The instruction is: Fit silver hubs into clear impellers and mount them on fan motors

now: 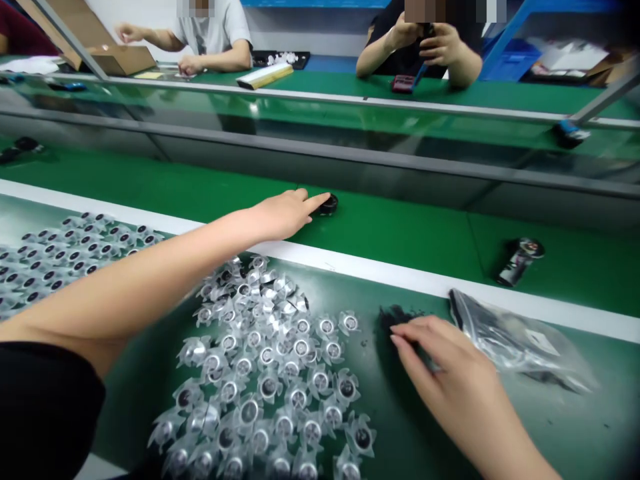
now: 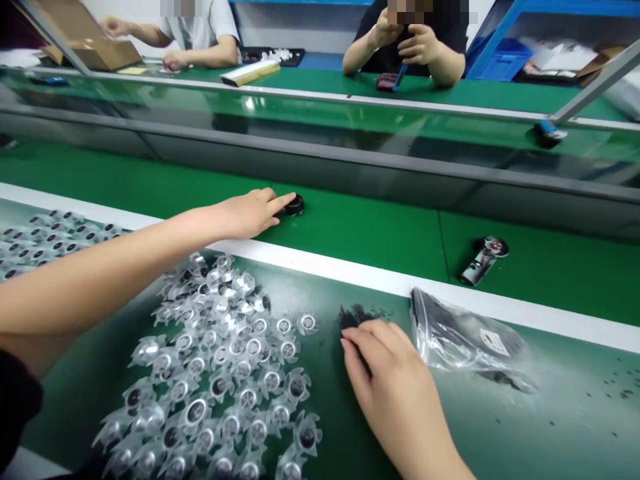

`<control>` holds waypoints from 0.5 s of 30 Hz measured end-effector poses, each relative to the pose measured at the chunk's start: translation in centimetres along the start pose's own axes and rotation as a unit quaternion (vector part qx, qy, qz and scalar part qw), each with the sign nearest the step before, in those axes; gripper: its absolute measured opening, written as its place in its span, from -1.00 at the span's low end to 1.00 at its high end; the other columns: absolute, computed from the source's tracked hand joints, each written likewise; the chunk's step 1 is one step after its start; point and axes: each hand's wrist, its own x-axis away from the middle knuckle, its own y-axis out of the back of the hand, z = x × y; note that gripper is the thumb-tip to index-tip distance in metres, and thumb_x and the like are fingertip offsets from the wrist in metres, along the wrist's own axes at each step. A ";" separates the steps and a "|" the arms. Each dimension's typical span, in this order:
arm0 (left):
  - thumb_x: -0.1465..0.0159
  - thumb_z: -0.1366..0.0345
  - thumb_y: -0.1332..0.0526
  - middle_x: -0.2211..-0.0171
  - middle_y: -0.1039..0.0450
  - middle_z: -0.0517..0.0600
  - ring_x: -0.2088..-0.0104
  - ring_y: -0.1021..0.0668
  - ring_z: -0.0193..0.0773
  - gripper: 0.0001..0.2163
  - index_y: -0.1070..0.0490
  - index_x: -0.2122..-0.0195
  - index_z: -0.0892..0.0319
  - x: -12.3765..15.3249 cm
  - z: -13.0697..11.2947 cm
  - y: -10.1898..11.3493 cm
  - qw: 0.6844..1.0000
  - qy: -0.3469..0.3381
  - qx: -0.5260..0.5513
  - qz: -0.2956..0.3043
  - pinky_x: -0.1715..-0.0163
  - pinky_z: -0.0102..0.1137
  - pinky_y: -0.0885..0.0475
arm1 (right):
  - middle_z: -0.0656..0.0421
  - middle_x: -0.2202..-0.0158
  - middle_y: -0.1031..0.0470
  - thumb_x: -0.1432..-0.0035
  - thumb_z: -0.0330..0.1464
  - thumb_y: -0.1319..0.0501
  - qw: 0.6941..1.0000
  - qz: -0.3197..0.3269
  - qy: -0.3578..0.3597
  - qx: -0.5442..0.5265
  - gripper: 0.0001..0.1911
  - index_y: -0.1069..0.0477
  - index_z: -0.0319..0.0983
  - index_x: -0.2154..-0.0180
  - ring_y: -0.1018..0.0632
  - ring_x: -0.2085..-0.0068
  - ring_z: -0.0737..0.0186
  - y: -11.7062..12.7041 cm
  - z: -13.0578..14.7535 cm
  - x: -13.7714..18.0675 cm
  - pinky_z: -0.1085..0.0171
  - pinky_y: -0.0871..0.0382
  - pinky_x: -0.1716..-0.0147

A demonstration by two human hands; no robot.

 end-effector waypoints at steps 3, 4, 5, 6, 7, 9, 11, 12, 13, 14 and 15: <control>-0.48 0.16 0.04 -0.32 -0.17 0.36 -0.25 -0.35 0.26 -0.38 0.22 -0.51 0.15 -1.5 0.9 -0.8 0.997 0.046 -0.035 0.051 -0.09 -0.07 -0.39 | 0.06 0.25 -0.55 -0.35 -0.40 -0.18 0.994 0.030 0.070 0.081 -0.85 -0.53 -0.23 0.17 -0.56 0.24 0.14 -1.2 0.3 1.6 0.16 -0.49 0.25; -0.47 0.15 0.01 -0.35 -0.11 0.39 -0.29 -0.29 0.31 -0.35 0.22 -0.50 0.21 -1.3 0.6 -0.7 0.996 0.058 -0.036 0.051 -0.13 -0.01 -0.36 | 0.06 0.25 -0.55 -0.35 -0.41 -0.17 0.991 0.036 0.081 0.101 -0.85 -0.53 -0.25 0.17 -0.55 0.25 0.14 -1.5 0.5 1.8 0.15 -0.48 0.25; -0.46 0.13 -0.02 -0.37 -0.06 0.39 -0.32 -0.24 0.34 -0.32 0.21 -0.50 0.24 -0.7 -0.1 -0.6 0.996 0.063 -0.040 0.044 -0.18 0.04 -0.31 | 0.05 0.25 -0.55 -0.36 -0.42 -0.16 0.989 0.041 0.087 0.114 -0.84 -0.54 -0.26 0.17 -0.54 0.25 0.14 -1.7 0.7 1.8 0.15 -0.47 0.24; -0.44 0.12 -0.06 -0.38 -0.06 0.37 -0.33 -0.22 0.34 -0.31 0.17 -0.50 0.25 0.1 -1.1 -0.4 0.997 0.052 -0.043 0.028 -0.21 0.05 -0.27 | 0.05 0.24 -0.55 -0.36 -0.42 -0.16 0.987 0.045 0.091 0.121 -0.83 -0.54 -0.26 0.16 -0.53 0.25 0.14 -1.8 0.8 1.7 0.15 -0.46 0.24; -0.42 0.12 -0.11 -0.37 -0.09 0.34 -0.32 -0.24 0.32 -0.33 0.07 -0.48 0.22 1.1 -2.3 -0.1 0.999 0.032 -0.041 0.009 -0.22 0.05 -0.26 | 0.05 0.24 -0.56 -0.36 -0.43 -0.15 0.986 0.050 0.096 0.125 -0.82 -0.55 -0.27 0.16 -0.53 0.25 0.14 -1.9 0.9 1.5 0.15 -0.44 0.23; -0.39 0.09 -0.15 -0.23 -0.30 0.28 -0.20 -0.40 0.25 -0.46 -0.25 -0.34 0.19 3.4 -5.4 0.1 0.997 -0.068 -0.019 -0.023 -0.13 -0.03 -0.36 | 0.04 0.25 -0.56 -0.37 -0.45 -0.14 0.982 0.059 0.111 0.141 -0.81 -0.55 -0.29 0.16 -0.51 0.25 0.12 -1.9 1.0 1.0 0.15 -0.39 0.26; -0.39 0.02 -0.12 0.04 -0.47 0.24 0.08 -0.56 0.15 -0.56 -0.47 -0.11 0.23 5.4 -8.5 -0.3 0.990 -0.134 0.033 0.023 0.10 -0.10 -0.47 | 0.06 0.30 -0.54 -0.35 -0.48 -0.14 0.976 0.068 0.131 0.162 -0.80 -0.55 -0.29 0.23 -0.47 0.28 0.10 -1.9 1.3 0.4 0.13 -0.30 0.32; -0.38 0.00 -0.13 0.13 -0.49 0.23 0.18 -0.58 0.12 -0.57 -0.49 -0.03 0.25 6.1 -9.9 -0.7 0.986 -0.146 0.056 0.056 0.20 -0.12 -0.48 | 0.07 0.34 -0.52 -0.34 -0.51 -0.14 0.972 0.074 0.142 0.174 -0.79 -0.54 -0.28 0.29 -0.45 0.31 0.10 -1.9 1.6 0.2 0.12 -0.25 0.35; -0.34 -0.01 -0.18 0.20 -0.49 0.23 0.25 -0.58 0.12 -0.56 -0.50 0.01 0.28 6.4 -11.1 -1.2 0.982 -0.150 0.072 0.085 0.28 -0.13 -0.48 | 0.08 0.39 -0.50 -0.31 -0.55 -0.13 0.967 0.079 0.153 0.186 -0.76 -0.53 -0.28 0.34 -0.43 0.34 0.09 -1.9 1.8 0.0 0.12 -0.21 0.36; -0.30 0.04 -0.24 0.25 -0.50 0.23 0.29 -0.58 0.11 -0.59 -0.49 0.03 0.30 6.4 -12.0 -1.7 0.979 -0.150 0.083 0.114 0.33 -0.15 -0.47 | 0.09 0.42 -0.47 -0.27 -0.59 -0.12 0.963 0.084 0.163 0.197 -0.74 -0.52 -0.27 0.38 -0.41 0.36 0.09 -2.1 2.1 -0.2 0.11 -0.18 0.37; -0.26 0.12 -0.29 0.28 -0.50 0.22 0.32 -0.58 0.10 -0.63 -0.49 0.04 0.31 6.2 -12.5 -2.2 0.975 -0.150 0.091 0.133 0.37 -0.17 -0.46 | 0.09 0.45 -0.45 -0.22 -0.63 -0.10 0.960 0.088 0.170 0.206 -0.72 -0.51 -0.28 0.41 -0.39 0.37 0.08 -2.3 2.4 -0.4 0.10 -0.16 0.38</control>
